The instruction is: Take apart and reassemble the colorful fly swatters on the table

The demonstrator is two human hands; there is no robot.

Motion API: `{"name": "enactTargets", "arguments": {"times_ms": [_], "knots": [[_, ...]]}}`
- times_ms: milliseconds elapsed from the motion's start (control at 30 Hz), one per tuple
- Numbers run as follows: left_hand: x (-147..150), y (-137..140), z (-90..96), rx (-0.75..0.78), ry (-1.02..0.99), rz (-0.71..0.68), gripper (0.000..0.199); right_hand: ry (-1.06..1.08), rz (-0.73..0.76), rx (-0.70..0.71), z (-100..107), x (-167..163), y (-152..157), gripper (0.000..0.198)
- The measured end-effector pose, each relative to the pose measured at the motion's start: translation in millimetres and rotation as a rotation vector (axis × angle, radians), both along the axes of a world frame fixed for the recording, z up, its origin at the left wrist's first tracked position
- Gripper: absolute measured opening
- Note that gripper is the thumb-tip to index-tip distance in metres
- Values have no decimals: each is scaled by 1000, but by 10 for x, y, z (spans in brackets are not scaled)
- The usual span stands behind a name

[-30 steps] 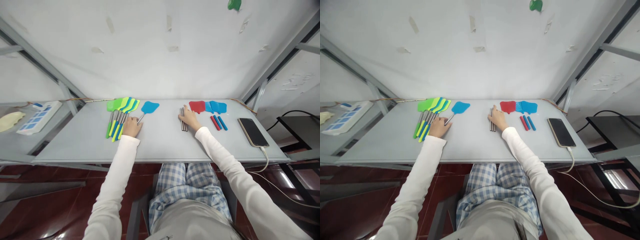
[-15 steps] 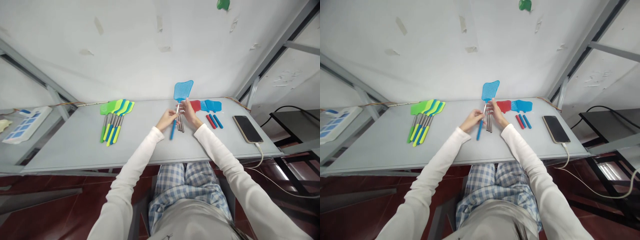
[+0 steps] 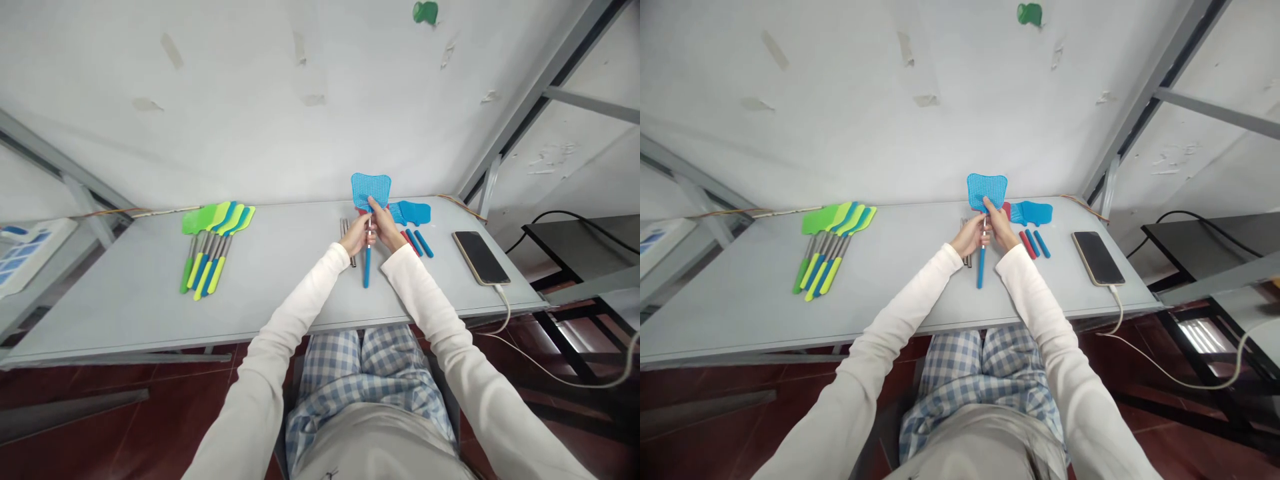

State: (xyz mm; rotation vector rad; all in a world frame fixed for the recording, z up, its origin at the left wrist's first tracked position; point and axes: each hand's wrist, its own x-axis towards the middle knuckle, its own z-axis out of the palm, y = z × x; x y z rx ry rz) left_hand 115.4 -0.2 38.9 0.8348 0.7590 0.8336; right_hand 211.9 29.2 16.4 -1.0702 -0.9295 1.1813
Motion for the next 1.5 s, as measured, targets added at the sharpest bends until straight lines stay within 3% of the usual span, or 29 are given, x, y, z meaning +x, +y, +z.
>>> {"name": "enactTargets", "arguments": {"times_ms": [100,233,500,800,1000,1133,1267,1367,1500], "knots": [[-9,15,-33,-41,0,21,26,74,-78,24,-47,34,57,45],[17,-57,-50,-52,65,66,28,17,-182,-24,-98,46,108,49],[23,-170,58,-72,66,122,30,13,-300,-55,-97,-98,108,52],[-108,-376,283,-278,-98,79,32,207,-313,-144,119,-250,174,46],[-235,-466,379,-337,-227,38,34,273,-263,-146,200,-307,213,43],[-445,-375,347,-470,-414,-83,27,212,-203,-128,218,-375,50,42],[-551,-200,319,-541,-613,-121,15,154,-262,-157,206,-391,-71,43],[-448,-127,307,-529,-556,-107,21,20,-331,-152,214,-344,-60,41],[-171,-196,300,-457,-407,29,29,-187,-407,-237,233,-280,42,36]]}}
